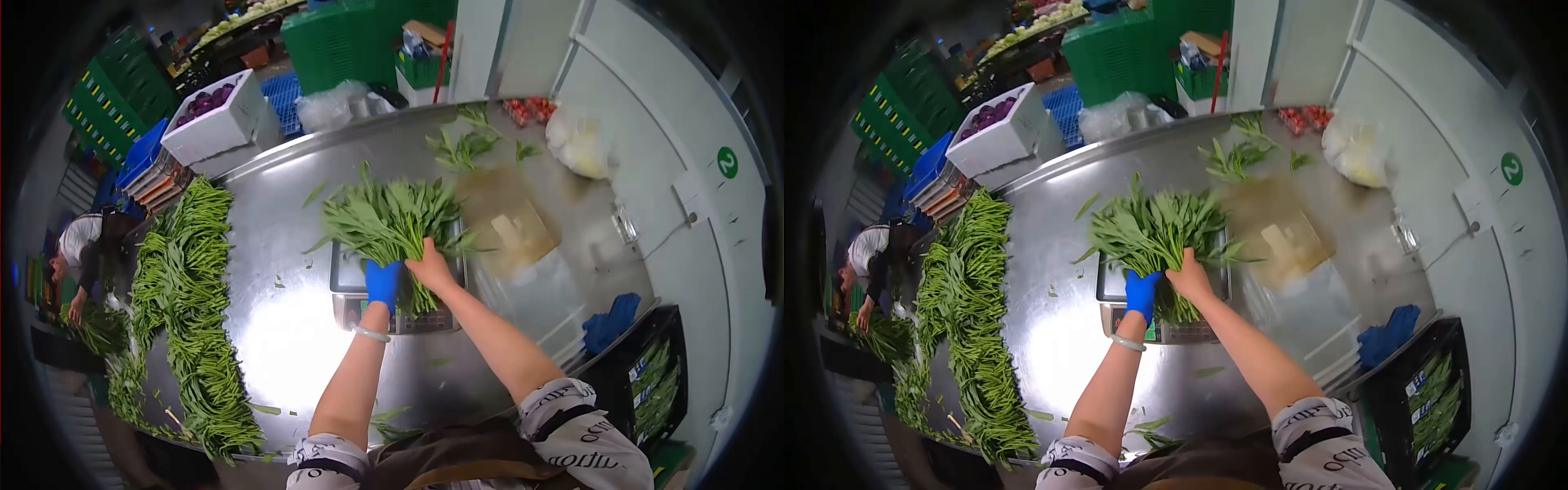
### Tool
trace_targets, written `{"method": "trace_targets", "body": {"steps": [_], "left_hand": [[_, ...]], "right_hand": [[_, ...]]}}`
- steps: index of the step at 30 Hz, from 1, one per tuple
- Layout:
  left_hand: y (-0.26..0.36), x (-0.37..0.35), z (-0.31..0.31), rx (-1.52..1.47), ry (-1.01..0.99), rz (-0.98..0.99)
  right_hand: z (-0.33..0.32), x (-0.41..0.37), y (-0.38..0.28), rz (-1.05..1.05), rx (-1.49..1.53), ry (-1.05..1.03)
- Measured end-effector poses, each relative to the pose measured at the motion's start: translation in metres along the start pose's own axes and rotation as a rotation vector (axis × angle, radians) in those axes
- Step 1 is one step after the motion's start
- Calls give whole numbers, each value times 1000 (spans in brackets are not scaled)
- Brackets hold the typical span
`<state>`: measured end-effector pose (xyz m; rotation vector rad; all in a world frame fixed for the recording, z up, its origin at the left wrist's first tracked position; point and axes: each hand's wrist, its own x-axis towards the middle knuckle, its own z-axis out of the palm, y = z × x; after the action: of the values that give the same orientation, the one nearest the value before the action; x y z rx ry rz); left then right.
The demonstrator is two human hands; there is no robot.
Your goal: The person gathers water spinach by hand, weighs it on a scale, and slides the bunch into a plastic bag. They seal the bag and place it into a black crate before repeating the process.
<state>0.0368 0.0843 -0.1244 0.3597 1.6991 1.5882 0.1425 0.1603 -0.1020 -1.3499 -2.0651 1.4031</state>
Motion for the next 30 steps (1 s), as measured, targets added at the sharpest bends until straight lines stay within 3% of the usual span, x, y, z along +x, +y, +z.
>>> {"method": "trace_targets", "body": {"steps": [1,5,7,8,9,12,15,20,22,24,25,27,28,30], "left_hand": [[9,-16,-5,-37,-20,-65],[14,-38,-28,5,41,-14],[22,-65,-52,-7,73,-82],[12,-78,-64,-59,132,-26],[1,-91,-76,-113,193,32],[-55,-131,-127,-138,218,-116],[-91,-181,-151,-356,308,-465],[-121,-243,-188,-298,367,-364],[-122,-251,-201,-31,381,-273],[-110,-253,-211,-94,329,-242],[-100,-251,-211,-329,367,-340],[-84,-251,-209,-257,261,-273],[-81,-248,-212,-393,260,-294],[-74,-238,-222,-283,239,-279]], "right_hand": [[-2,-5,4,-10,50,0],[-37,-43,2,-197,-42,174],[-59,-59,28,-278,-37,308],[-71,-64,48,-305,-33,383],[-83,-67,72,-260,-140,368],[-107,-75,137,-157,-657,265],[-117,-77,170,-159,-1058,211],[-120,-43,208,-231,-1258,204],[-119,-29,218,-193,-1274,179],[-126,-23,217,-259,-1197,232],[-130,-25,218,-290,-1162,258],[-136,-27,211,-305,-1234,217],[-137,-26,209,-308,-1268,195],[-135,-18,221,-319,-1287,189]]}}
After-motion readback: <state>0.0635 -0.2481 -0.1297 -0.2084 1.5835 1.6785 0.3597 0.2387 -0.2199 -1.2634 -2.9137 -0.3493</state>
